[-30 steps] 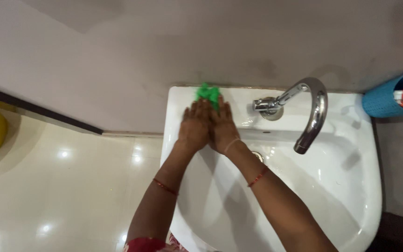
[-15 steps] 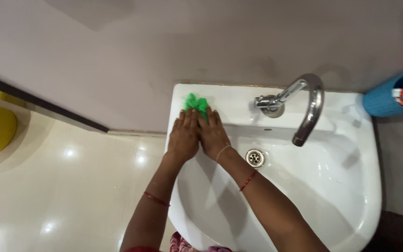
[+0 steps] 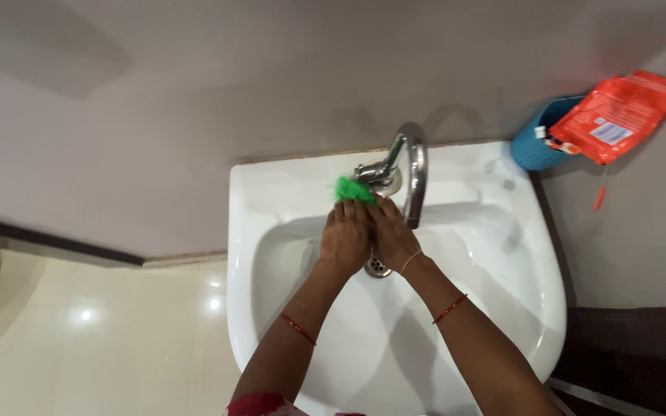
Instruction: The person cleans a sink by hand with a sponge, then scrubs the faucet and the surrounding countertop before rinsing the sponge under the running tap.
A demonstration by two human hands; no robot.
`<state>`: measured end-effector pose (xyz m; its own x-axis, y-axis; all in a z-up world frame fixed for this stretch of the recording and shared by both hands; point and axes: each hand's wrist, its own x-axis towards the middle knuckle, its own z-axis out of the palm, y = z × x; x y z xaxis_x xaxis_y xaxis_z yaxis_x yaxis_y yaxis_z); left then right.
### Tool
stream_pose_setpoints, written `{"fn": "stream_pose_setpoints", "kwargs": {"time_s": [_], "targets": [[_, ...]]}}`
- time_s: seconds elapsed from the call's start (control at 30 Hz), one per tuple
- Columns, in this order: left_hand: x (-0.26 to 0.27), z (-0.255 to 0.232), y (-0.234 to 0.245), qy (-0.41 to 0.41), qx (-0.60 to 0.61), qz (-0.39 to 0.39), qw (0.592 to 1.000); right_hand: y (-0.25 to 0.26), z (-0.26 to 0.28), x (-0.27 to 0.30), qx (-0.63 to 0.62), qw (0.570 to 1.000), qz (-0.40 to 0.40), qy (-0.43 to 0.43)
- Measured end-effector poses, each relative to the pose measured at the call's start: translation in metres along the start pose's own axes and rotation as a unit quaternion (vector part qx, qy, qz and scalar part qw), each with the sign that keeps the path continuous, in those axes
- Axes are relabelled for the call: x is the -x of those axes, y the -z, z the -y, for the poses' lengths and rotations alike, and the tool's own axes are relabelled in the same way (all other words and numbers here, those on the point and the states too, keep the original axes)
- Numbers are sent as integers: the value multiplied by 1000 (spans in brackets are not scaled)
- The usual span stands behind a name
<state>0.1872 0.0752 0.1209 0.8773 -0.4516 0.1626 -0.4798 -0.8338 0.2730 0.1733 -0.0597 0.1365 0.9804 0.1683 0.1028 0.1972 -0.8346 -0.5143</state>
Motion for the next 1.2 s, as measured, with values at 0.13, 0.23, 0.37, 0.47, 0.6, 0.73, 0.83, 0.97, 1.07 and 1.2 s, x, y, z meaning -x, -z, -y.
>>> {"fn": "stream_pose_setpoints", "kwargs": {"time_s": [0.13, 0.23, 0.37, 0.47, 0.6, 0.73, 0.83, 0.97, 1.07, 1.2], "targets": [[-10, -24, -8, -19, 49, -14, 998, 16, -18, 15, -98, 982, 40, -155], [-28, -49, -24, -51, 77, 26, 995, 22, -62, 24, -1, 994, -29, -107], [-55, -91, -51, -117, 115, -70, 984, 41, -108, 43, 100, 989, -85, -63], [-62, -112, -58, -133, 76, -48, 987, 50, -113, 52, 50, 982, -74, -165], [-33, -101, -26, -117, 163, -37, 979, 34, -99, 66, 38, 982, -59, -176], [2, -59, 16, 16, 292, 1, 956, 14, -55, 65, -35, 991, -125, -21], [12, -30, 31, 44, 341, -186, 921, 8, -10, 54, -89, 977, -192, 30], [-8, -11, 44, 122, 402, -301, 856, 17, 23, 24, -31, 938, -321, 129], [-31, 4, 37, 139, 472, -262, 830, 15, 21, 2, 2, 930, -345, 129], [-67, 24, 14, 133, 549, -122, 816, 0, 15, -27, 64, 982, -172, 48]]}}
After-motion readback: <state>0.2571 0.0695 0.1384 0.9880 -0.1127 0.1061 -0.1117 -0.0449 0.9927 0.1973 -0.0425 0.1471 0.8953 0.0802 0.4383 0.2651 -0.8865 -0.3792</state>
